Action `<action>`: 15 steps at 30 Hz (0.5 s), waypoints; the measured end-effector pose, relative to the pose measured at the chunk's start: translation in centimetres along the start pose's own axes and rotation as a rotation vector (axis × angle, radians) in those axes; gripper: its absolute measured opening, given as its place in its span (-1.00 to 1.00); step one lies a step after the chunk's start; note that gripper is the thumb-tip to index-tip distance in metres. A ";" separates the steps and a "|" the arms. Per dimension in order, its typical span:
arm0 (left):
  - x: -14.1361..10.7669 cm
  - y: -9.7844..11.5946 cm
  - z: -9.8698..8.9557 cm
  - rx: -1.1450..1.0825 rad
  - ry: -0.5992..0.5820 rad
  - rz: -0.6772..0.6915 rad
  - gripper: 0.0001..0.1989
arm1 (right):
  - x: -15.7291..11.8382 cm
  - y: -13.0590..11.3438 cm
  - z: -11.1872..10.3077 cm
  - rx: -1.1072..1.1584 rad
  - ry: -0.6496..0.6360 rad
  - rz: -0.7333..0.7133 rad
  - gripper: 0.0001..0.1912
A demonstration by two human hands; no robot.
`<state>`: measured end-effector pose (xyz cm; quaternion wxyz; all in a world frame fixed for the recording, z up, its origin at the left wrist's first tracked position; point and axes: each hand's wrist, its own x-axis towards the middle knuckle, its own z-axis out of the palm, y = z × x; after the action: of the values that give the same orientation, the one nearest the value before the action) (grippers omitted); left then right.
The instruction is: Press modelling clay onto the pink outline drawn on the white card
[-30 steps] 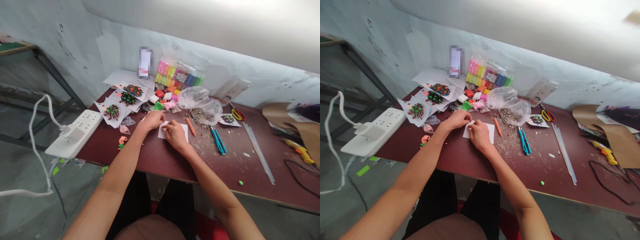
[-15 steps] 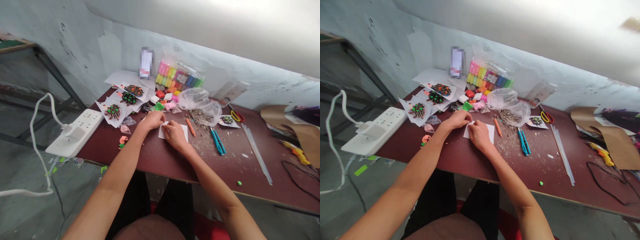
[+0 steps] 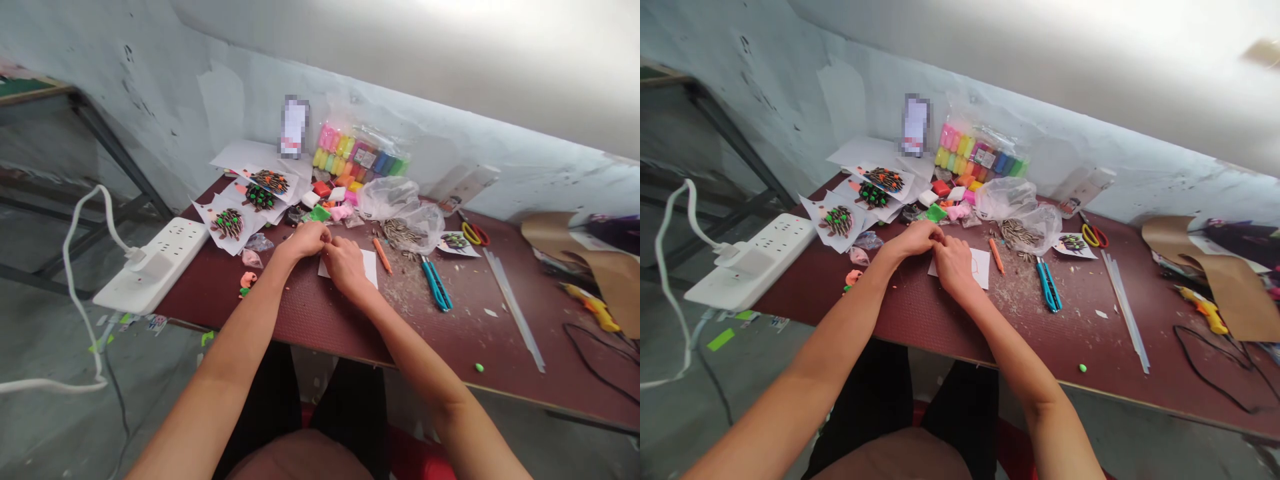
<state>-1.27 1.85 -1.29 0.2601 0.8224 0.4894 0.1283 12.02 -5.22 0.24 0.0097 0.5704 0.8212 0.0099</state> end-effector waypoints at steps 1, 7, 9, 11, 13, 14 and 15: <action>0.0 -0.1 0.1 0.003 0.004 0.002 -0.71 | 0.1 -0.1 0.1 -0.010 -0.004 -0.003 -0.66; 0.1 -0.2 0.3 -0.002 0.009 0.000 -0.69 | 0.2 0.1 1.7 0.092 0.076 -0.048 -0.70; 0.1 -0.2 0.2 -0.016 0.002 -0.003 -0.73 | 0.1 0.9 2.3 0.289 0.165 -0.043 -0.75; 0.1 -0.1 0.1 -0.023 -0.004 -0.006 -0.75 | -0.1 2.0 2.5 0.560 0.282 -0.013 -0.77; 0.2 -0.1 0.1 -0.027 -0.005 -0.010 -0.73 | -0.4 3.1 2.4 0.803 0.364 0.040 -0.74; 0.2 -0.1 0.1 -0.029 -0.003 -0.014 -0.71 | -0.6 3.6 2.2 0.897 0.355 0.061 -0.71; 0.3 -0.2 0.1 -0.030 -0.001 -0.018 -0.70 | -0.8 4.0 2.0 0.974 0.327 0.082 -0.68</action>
<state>-1.20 2.12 -1.52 0.2738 0.8141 0.4947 0.1329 16.08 -4.62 -1.69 -0.3860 0.5313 0.6984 -0.2844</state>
